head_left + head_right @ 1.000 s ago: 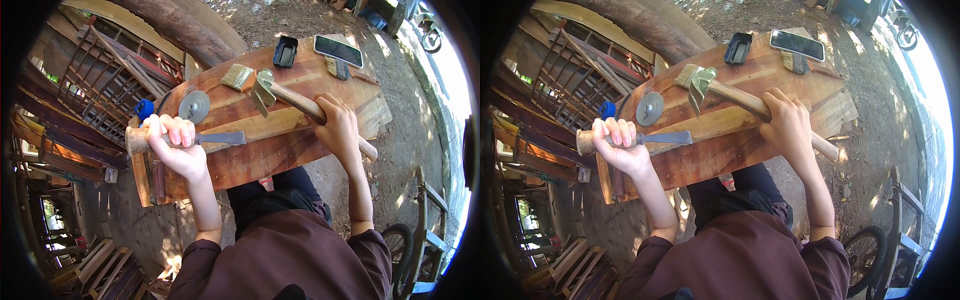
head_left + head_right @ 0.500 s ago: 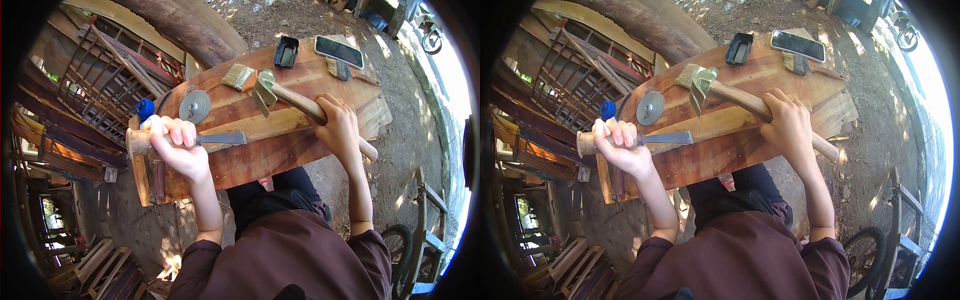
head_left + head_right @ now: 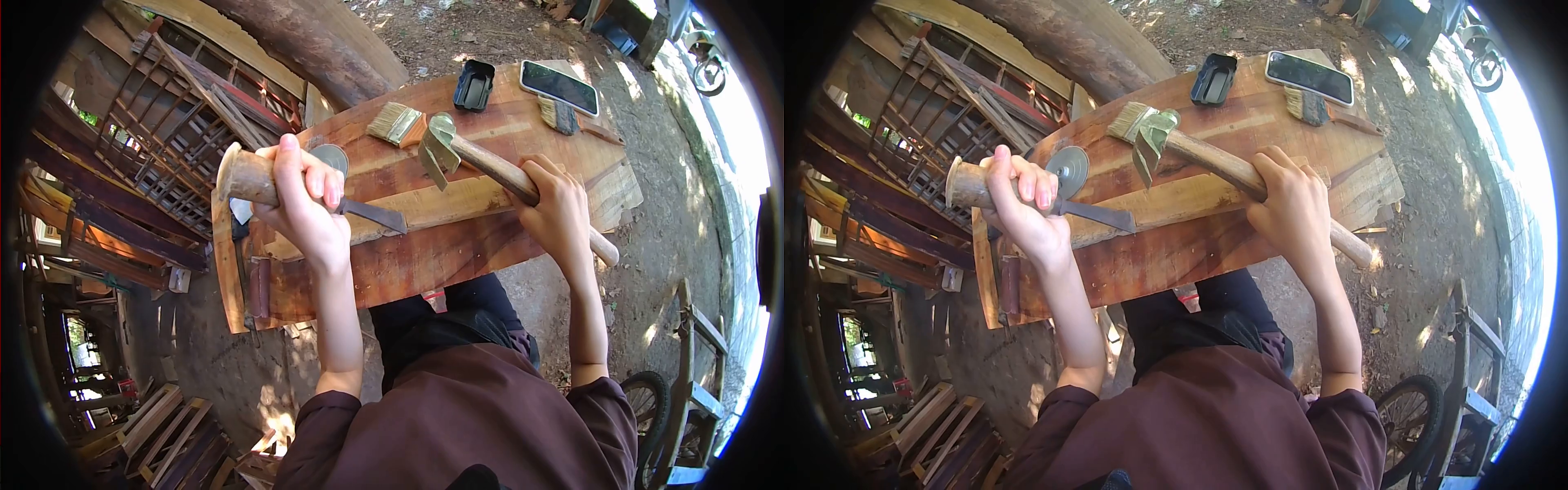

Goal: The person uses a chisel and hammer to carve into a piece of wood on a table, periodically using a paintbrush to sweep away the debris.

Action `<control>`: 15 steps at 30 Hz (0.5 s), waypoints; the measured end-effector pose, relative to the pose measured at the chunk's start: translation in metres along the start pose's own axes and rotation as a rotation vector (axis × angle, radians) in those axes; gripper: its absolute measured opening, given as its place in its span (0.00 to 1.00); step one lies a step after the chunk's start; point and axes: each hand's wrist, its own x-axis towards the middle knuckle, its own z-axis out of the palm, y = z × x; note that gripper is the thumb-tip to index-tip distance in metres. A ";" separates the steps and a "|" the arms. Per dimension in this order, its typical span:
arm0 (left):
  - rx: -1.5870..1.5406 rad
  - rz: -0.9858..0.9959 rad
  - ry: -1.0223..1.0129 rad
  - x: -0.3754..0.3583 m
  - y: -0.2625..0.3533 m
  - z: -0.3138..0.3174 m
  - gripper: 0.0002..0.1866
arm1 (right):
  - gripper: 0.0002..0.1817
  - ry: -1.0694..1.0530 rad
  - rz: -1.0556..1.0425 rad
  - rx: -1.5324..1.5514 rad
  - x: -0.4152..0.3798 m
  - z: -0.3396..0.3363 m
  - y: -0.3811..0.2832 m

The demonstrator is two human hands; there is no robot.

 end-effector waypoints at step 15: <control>0.028 -0.071 -0.046 0.013 -0.008 0.006 0.16 | 0.11 0.018 -0.012 0.053 0.001 0.002 -0.001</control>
